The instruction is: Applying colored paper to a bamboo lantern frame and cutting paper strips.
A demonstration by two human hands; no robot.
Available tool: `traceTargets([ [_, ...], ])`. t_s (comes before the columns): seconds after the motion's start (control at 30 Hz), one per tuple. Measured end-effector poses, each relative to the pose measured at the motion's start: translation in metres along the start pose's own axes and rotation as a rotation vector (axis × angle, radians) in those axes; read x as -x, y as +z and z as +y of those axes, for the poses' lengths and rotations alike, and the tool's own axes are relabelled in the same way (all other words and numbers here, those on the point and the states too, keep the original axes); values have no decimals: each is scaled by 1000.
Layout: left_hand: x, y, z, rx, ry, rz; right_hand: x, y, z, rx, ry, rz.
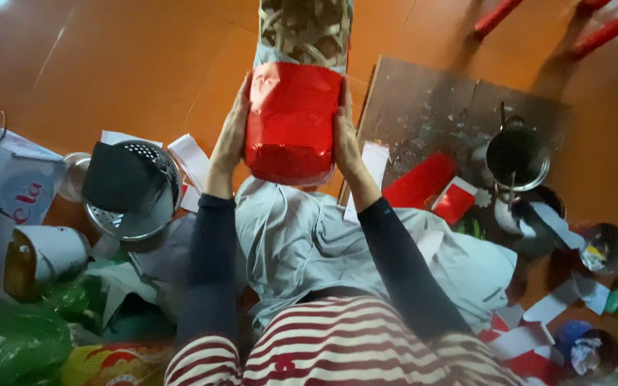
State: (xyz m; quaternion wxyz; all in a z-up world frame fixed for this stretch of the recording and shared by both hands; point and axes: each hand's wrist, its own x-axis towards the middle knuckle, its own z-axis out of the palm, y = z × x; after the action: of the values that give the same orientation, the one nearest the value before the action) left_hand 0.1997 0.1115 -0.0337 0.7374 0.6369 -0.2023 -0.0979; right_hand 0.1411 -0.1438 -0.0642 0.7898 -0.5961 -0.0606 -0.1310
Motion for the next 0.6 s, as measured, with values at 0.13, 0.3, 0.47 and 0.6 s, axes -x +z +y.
traceTargets([
  [0.13, -11, -1, -12, 87, -113, 56, 3, 13, -1, 33, 24, -23],
  [0.3, -13, -5, -26, 296, -196, 28, 4, 12, 1, 7, -1, -27],
  [0.47, 0, -72, -123, 307, -100, 194, 27, -79, 7, 252, 130, 7],
  [0.6, 86, -85, -157, 66, 11, 692, 42, -168, 0, 883, 378, 79],
])
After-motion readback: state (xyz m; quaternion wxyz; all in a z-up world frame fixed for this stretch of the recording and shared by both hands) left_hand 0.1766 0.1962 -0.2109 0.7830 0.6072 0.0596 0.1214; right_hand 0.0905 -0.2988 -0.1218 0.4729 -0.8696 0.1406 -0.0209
